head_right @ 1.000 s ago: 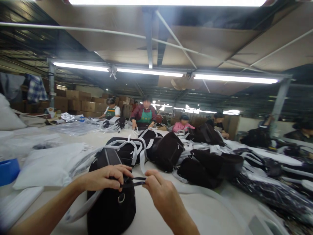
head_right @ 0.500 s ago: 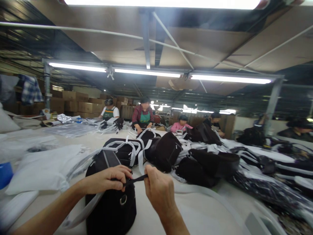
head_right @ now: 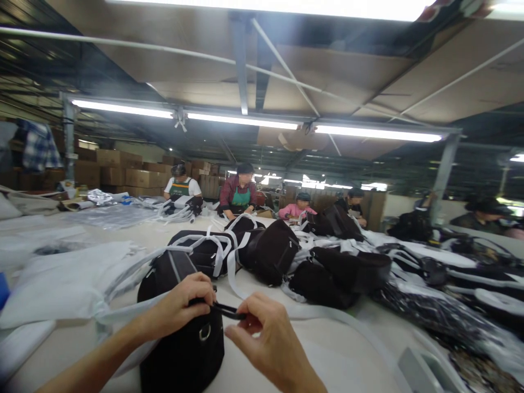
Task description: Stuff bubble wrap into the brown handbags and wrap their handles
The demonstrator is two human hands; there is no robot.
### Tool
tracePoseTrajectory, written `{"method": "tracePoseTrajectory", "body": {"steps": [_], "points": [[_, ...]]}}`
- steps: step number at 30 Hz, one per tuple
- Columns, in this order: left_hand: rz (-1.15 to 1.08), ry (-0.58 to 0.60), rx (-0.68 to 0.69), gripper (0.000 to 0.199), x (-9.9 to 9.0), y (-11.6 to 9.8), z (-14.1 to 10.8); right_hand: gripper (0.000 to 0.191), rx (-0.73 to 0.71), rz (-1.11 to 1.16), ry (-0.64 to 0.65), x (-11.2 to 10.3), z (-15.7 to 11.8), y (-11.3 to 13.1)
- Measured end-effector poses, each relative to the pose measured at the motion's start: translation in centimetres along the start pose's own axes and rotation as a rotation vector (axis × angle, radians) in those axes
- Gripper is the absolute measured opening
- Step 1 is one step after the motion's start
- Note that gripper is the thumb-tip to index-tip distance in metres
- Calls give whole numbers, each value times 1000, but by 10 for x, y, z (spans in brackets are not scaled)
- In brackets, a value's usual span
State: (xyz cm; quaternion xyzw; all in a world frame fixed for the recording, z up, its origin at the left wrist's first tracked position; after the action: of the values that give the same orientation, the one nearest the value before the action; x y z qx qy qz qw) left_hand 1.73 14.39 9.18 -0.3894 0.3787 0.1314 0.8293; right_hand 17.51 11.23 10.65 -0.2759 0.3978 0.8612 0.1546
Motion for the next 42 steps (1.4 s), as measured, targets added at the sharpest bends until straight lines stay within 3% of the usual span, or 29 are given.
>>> {"method": "tracePoseTrajectory", "body": {"steps": [5, 10, 14, 17, 19, 21, 24, 27, 31, 36, 39, 42], "points": [[29, -29, -27, 9, -2, 2, 1, 18, -5, -116, -101, -6, -1, -4], [185, 99, -7, 44, 3, -14, 6, 16, -5, -104, -114, -7, -3, -7], [96, 155, 111, 27, 21, -47, 15, 14, 29, -32, -132, -12, -5, -1], [-13, 133, 108, 25, 35, -55, 21, 10, 66, 18, -144, -18, -9, -5], [-22, 108, 91, 24, 41, -52, 23, 3, 117, 90, -71, -18, -16, -19], [-37, 74, 81, 21, 43, -48, 23, 15, 177, 60, 120, -9, -29, -41], [-92, 25, 49, 20, 41, -42, 23, 24, 270, -272, 466, 12, -64, -90], [-130, 3, 27, 19, 40, -39, 26, 33, 359, -474, 631, 27, -94, -134], [-184, -37, 23, 21, 40, -36, 32, 33, 414, -590, 670, 43, -108, -159], [-206, -64, 28, 24, 41, -30, 32, 21, 416, -622, 684, 50, -108, -162], [-183, -56, 41, 25, 44, -26, 31, 13, 426, -594, 644, 46, -103, -157], [-173, -50, 53, 25, 45, -25, 32, 13, 457, -532, 513, 30, -93, -146]]}}
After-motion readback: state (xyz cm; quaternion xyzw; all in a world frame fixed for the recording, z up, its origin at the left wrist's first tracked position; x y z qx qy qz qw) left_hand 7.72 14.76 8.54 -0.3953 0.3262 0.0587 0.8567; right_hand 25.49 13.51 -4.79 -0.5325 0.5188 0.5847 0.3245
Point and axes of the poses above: each hand's wrist, its own z-axis towards the middle knuckle, its own x-axis out of the palm, y = z × x, the point moved 9 cm from there along z, towards the middle knuckle, and after that the axes turned 2 degrees about x, right-handed, at the moved point
